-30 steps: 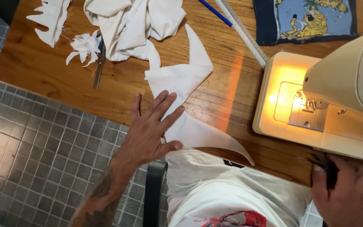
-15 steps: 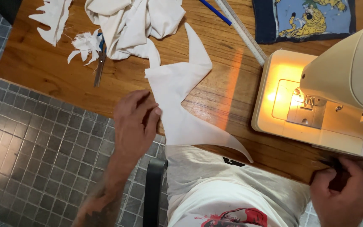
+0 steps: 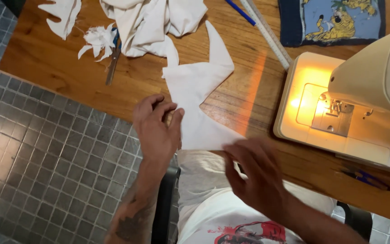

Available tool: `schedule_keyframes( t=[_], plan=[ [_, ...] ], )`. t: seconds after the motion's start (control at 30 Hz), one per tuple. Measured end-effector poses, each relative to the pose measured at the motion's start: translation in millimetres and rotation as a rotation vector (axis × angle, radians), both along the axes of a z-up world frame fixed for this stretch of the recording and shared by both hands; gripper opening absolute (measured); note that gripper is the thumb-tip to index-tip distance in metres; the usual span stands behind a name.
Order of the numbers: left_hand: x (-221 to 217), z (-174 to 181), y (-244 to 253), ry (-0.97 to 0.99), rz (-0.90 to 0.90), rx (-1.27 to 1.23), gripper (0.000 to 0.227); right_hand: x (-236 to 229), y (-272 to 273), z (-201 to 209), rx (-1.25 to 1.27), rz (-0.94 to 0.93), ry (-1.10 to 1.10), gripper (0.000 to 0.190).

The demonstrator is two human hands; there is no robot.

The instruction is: Trimming and preparing a fabric component at a sewing workstation using scissors.

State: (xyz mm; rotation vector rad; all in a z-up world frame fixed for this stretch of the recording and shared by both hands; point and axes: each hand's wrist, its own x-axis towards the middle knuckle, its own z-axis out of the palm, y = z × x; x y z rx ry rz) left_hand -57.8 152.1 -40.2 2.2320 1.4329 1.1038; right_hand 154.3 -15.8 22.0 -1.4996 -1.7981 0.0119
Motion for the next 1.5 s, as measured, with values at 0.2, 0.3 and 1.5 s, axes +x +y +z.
schedule_keyframes(
  t=[0.2, 0.3, 1.5],
  plan=[
    [1, -17, 12, -0.036, 0.1, 0.039, 0.014, -34, 73, -57, 0.026, 0.022, 0.076, 0.007],
    [0, -7, 13, -0.093, 0.088, -0.021, 0.01, -46, 86, -74, -0.006, 0.003, 0.089, 0.017],
    [-9, 60, 90, 0.215, -1.006, -0.072, 0.038, -22, 60, -32, -0.054, -0.039, 0.228, 0.02]
  ],
)
